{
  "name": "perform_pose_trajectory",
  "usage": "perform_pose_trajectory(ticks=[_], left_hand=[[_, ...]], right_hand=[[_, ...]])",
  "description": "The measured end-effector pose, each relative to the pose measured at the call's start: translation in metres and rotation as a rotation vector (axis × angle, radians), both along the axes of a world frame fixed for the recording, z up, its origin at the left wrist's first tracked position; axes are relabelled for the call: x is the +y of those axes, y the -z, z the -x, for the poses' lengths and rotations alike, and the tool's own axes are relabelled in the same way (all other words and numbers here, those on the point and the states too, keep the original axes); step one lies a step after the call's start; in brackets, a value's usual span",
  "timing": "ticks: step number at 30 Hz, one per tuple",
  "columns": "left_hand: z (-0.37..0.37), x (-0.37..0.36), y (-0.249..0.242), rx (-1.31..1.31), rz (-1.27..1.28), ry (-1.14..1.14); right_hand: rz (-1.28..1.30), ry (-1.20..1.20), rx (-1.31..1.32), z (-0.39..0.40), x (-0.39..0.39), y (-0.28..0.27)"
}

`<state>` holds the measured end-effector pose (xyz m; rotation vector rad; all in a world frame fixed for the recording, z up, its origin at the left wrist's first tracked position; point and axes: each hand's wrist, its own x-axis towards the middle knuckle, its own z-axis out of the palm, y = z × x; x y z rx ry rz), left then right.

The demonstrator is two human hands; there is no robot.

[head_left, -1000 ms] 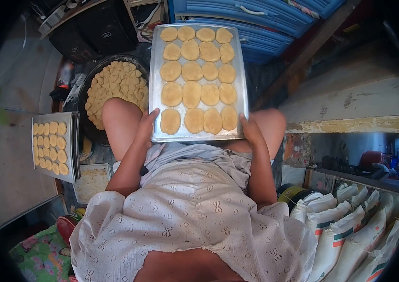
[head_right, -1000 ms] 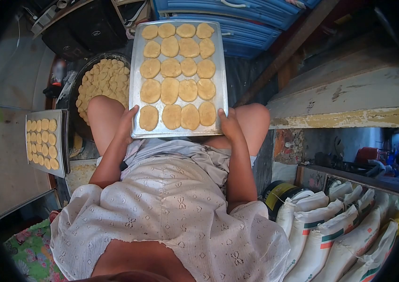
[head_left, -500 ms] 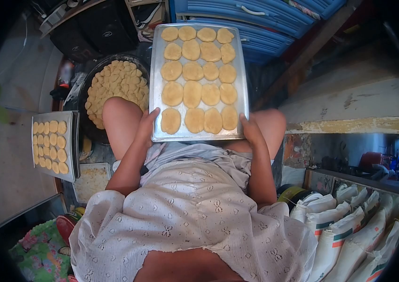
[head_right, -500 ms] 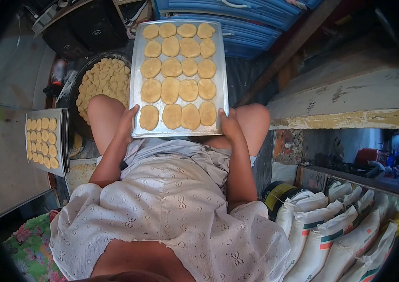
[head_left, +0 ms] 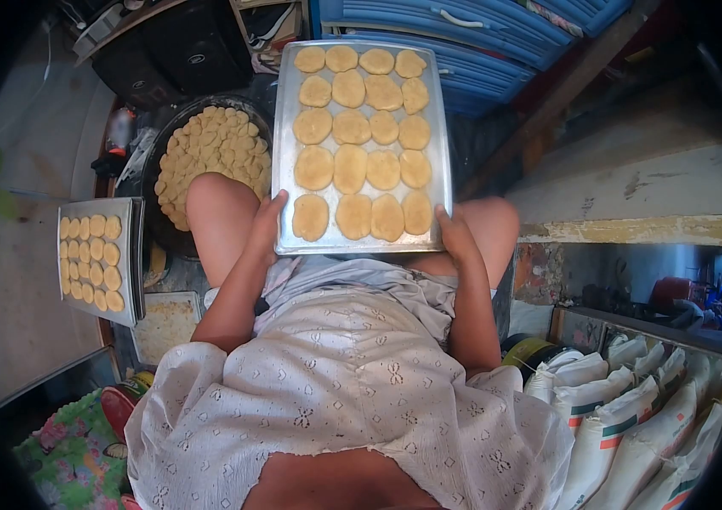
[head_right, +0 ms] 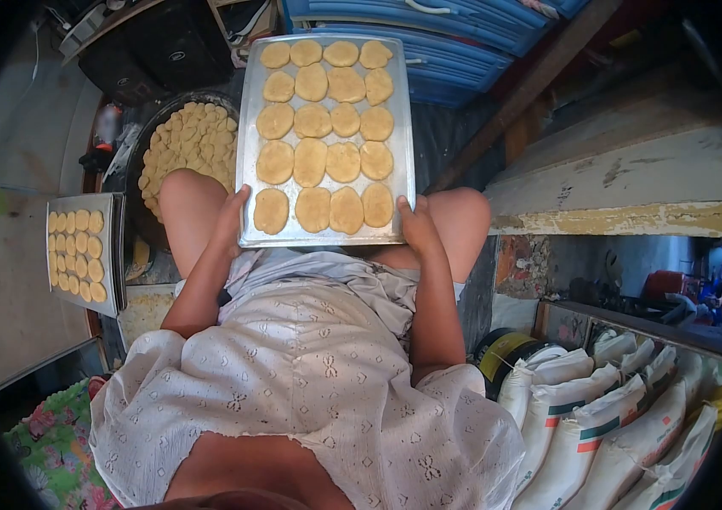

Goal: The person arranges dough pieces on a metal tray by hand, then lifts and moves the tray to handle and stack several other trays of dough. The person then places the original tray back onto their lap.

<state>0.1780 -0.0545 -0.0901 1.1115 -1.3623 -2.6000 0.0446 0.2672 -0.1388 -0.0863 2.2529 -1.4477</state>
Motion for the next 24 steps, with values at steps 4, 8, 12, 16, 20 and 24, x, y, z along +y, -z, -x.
perform_pose_trajectory(ticks=[4,8,12,16,20,24], left_hand=[[0.000,0.000,0.002,-0.027,0.020,-0.009],[-0.001,-0.005,0.014,-0.003,-0.011,-0.003],[-0.001,-0.007,0.021,0.002,-0.029,-0.010],[-0.001,-0.008,0.024,0.000,-0.021,-0.009],[-0.001,-0.007,0.022,0.004,-0.035,-0.006],[-0.001,-0.008,0.023,0.012,-0.042,-0.001]], right_hand=[[-0.016,-0.023,0.042,0.000,0.000,-0.001],[-0.008,-0.007,0.039,-0.001,-0.002,-0.004],[-0.008,-0.015,0.053,-0.003,-0.003,-0.011],[-0.014,-0.008,0.041,-0.002,-0.002,-0.007],[-0.001,-0.013,0.031,0.000,-0.001,-0.001],[0.005,-0.010,0.024,-0.002,-0.001,-0.006]])
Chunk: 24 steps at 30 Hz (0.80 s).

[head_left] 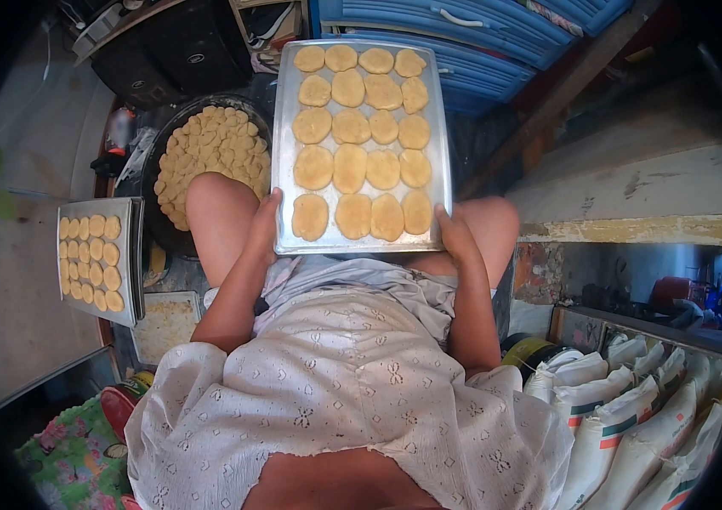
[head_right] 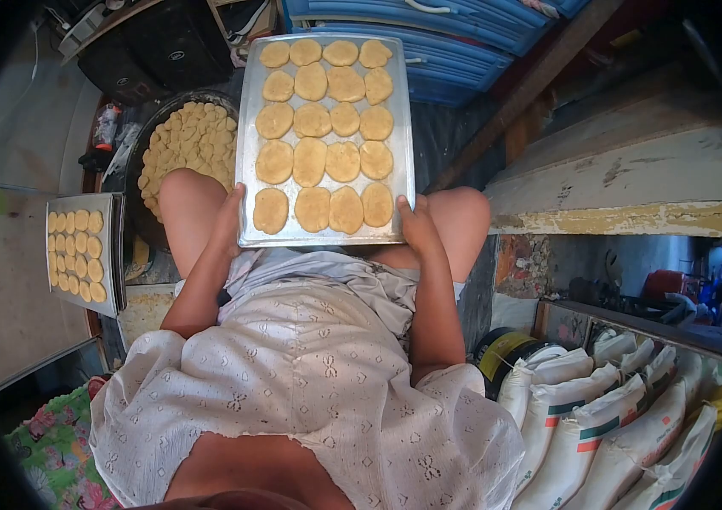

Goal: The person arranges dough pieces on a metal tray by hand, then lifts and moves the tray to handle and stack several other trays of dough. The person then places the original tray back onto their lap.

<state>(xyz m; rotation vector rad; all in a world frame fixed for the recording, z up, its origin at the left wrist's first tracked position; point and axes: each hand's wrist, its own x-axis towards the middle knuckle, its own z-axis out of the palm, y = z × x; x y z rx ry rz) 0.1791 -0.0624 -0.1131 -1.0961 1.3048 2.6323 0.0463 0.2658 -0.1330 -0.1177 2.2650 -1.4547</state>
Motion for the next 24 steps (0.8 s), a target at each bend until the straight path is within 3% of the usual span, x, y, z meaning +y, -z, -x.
perform_pose_trajectory(ticks=[24], left_hand=[[-0.0006,0.0019,-0.0032,0.028,-0.006,-0.002]], right_hand=[[0.007,0.002,-0.011,0.0007,-0.0001,0.0004]])
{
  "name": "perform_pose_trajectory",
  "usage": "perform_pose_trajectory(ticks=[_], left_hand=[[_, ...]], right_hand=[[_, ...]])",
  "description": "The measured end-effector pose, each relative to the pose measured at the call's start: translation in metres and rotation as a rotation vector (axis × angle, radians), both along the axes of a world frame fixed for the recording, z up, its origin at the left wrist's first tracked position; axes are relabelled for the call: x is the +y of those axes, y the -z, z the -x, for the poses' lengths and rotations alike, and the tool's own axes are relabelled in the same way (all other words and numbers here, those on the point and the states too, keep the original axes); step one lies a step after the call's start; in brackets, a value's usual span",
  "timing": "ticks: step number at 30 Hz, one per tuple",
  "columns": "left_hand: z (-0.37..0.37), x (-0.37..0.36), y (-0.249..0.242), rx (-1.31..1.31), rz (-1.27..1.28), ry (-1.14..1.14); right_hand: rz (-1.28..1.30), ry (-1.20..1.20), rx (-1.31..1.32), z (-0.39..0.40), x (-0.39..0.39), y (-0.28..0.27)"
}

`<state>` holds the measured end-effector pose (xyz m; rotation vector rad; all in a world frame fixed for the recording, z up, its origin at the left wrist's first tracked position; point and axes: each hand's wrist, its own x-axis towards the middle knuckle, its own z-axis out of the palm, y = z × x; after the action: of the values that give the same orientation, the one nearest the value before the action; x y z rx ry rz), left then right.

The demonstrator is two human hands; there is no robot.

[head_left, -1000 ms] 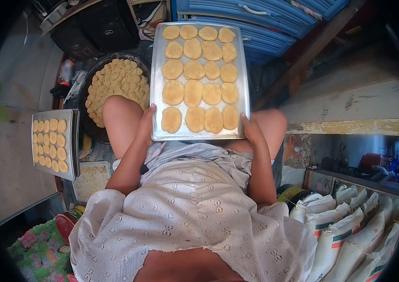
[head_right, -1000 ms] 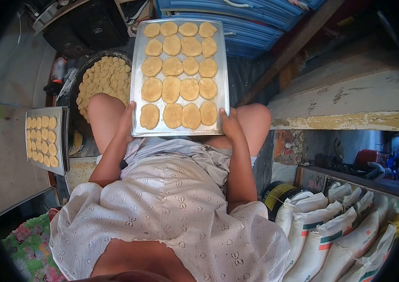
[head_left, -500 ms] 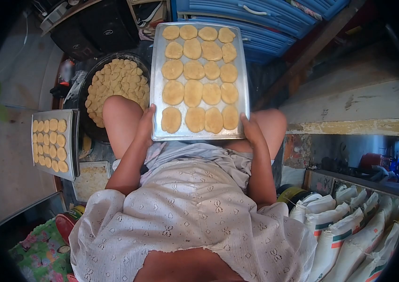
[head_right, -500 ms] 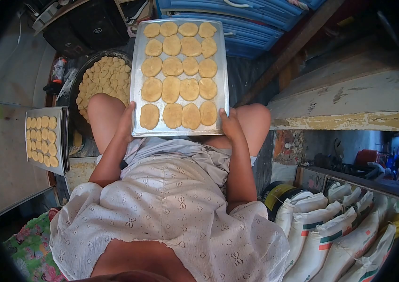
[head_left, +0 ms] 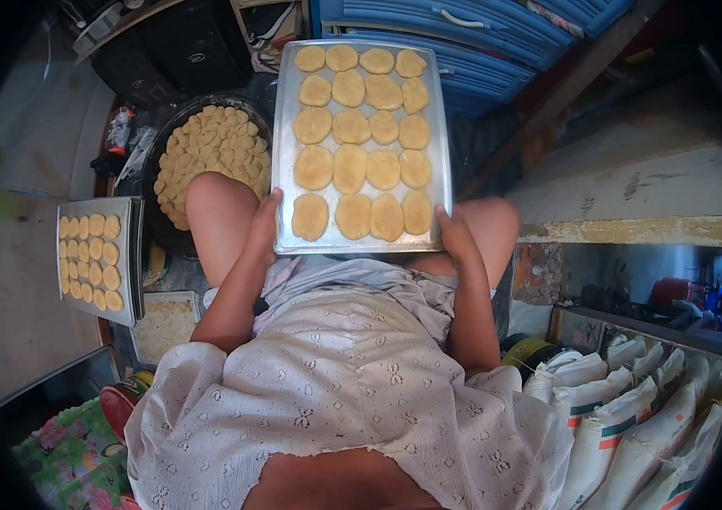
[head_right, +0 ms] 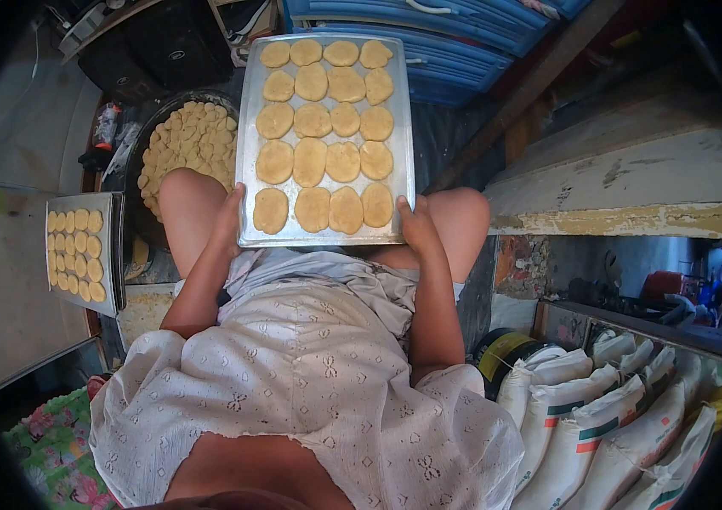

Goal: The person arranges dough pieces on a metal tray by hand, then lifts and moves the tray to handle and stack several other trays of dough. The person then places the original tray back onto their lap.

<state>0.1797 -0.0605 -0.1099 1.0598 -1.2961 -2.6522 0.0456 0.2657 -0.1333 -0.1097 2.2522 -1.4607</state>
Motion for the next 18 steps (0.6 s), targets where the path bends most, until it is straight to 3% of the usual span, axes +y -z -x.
perform_pose_trajectory(ticks=[18], left_hand=[[0.0007,0.0005,-0.0018,-0.004,0.000,-0.004]], right_hand=[[-0.001,0.009,0.003,-0.0012,-0.0011,-0.0025]])
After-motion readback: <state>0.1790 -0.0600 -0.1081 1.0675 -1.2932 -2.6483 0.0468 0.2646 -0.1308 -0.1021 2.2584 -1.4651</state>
